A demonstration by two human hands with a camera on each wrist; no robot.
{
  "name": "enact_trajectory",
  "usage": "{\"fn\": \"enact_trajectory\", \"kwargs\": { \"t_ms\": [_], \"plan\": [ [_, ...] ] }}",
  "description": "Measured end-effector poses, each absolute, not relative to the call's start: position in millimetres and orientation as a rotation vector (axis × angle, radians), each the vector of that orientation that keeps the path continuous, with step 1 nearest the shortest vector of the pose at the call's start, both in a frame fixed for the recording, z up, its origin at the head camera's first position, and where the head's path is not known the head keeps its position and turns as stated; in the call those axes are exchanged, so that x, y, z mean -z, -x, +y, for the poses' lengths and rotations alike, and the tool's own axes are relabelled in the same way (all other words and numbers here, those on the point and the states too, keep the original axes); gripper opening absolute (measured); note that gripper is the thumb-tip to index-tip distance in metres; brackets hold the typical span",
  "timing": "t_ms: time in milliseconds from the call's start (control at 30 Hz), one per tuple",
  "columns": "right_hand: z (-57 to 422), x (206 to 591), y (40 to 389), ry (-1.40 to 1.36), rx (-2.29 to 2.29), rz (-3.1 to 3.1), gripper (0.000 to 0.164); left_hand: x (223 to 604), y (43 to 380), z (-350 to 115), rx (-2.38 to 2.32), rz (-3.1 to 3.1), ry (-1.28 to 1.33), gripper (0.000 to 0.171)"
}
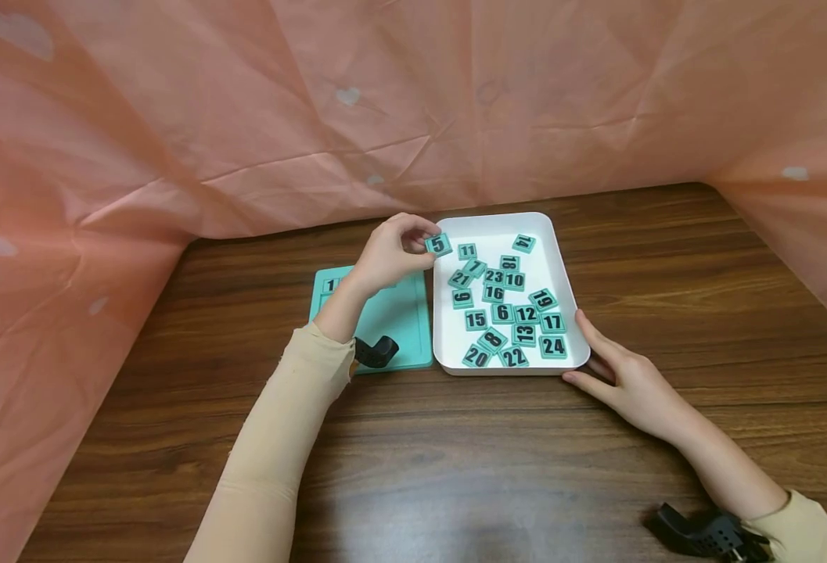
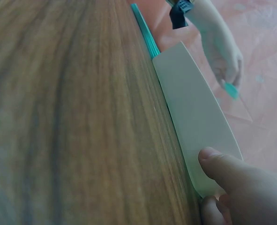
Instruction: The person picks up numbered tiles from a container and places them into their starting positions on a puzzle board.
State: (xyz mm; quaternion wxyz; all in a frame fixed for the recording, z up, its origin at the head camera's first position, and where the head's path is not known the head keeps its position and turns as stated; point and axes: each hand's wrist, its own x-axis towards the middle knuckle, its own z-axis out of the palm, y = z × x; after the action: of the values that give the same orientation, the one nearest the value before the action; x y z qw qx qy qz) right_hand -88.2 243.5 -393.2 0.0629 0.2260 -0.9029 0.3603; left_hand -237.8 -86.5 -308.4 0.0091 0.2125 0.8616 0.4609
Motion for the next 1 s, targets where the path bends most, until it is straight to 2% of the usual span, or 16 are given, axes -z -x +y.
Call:
{"fn": "enact_trajectory", "kwargs": {
  "t_ms": [433, 1000],
  "plan": [
    [241.4, 391.6, 88.4, -0.687, -1.154, -2.742, 0.084, 339.1, 249.1, -123.9, -1.174, 2.734, -0.568, 0.029],
    [240.3, 394.1, 89.0, -0.663, -1.118, -2.768, 0.084, 360.0, 257.3, -130.8, -1.019, 2.78, -0.56, 0.026]
  ]
}}
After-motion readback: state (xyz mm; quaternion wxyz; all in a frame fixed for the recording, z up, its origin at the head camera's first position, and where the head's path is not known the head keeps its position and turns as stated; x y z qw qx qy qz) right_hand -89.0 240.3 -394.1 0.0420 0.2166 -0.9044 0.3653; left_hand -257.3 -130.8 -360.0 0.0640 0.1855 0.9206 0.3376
